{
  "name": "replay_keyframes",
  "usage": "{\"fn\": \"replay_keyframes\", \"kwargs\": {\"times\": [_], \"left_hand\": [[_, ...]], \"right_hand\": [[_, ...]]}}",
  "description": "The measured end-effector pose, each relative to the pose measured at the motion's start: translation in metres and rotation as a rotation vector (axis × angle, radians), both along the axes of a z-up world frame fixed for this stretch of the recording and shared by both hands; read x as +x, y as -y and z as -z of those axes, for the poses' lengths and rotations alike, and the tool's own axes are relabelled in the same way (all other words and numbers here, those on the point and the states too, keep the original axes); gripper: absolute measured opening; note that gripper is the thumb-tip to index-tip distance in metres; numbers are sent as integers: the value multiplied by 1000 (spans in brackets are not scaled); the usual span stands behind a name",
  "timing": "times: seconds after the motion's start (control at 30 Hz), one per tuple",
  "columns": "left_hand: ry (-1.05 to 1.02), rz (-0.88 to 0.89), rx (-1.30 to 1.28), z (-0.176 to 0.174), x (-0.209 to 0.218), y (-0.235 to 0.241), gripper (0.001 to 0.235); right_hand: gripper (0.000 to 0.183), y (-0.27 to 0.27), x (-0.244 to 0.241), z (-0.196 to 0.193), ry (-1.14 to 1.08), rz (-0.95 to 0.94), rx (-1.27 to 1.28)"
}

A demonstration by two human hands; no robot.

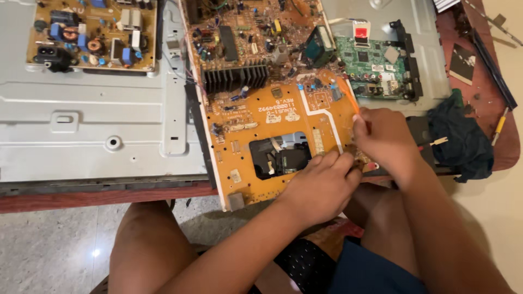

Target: The person uses a small orange brush to clean dust and debris from the surface of a disassembled circuit board. The person repeatedly brushes different areas of the board, focusing on the edges and around components.

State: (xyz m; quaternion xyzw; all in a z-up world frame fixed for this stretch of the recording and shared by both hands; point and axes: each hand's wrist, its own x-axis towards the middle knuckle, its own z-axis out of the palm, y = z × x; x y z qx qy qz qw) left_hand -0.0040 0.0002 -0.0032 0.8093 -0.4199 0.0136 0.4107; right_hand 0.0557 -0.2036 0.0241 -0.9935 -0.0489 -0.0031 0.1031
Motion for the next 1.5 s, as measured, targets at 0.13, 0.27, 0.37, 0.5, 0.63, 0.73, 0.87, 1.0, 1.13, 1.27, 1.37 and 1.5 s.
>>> {"fn": "replay_keyframes", "kwargs": {"times": [0.13,0.27,0.37,0.5,0.63,0.73,0.87,1.0,1.13,1.27,1.37,1.5], "left_hand": [[7,15,1,-2,4,1,29],[-22,25,26,-2,3,0,28],[-29,27,26,-2,2,0,26],[-32,33,54,-3,3,1,26],[-10,24,42,-2,3,2,27],[-15,24,21,-2,3,2,27],[-43,46,43,-5,7,4,30],[-99,86,77,-6,7,4,30],[-73,56,31,-8,9,4,43],[-64,54,46,-8,8,4,40],[-75,54,82,-8,8,4,36],[-58,54,70,-9,9,4,37]], "right_hand": [[23,-1,-16,-5,130,-95,-59],[23,-4,-40,-15,33,-31,-51],[19,-5,-44,-16,-9,36,92],[17,-4,-38,-11,68,-43,116],[16,-1,-37,-6,114,-82,112],[18,-6,-37,-2,115,-27,123],[16,-14,-32,0,166,-8,233],[22,-13,-25,-2,-14,146,270],[18,-12,-17,0,140,23,155],[20,-11,-5,5,136,26,104],[23,-10,0,6,73,75,96],[25,-12,6,6,95,58,75]]}}
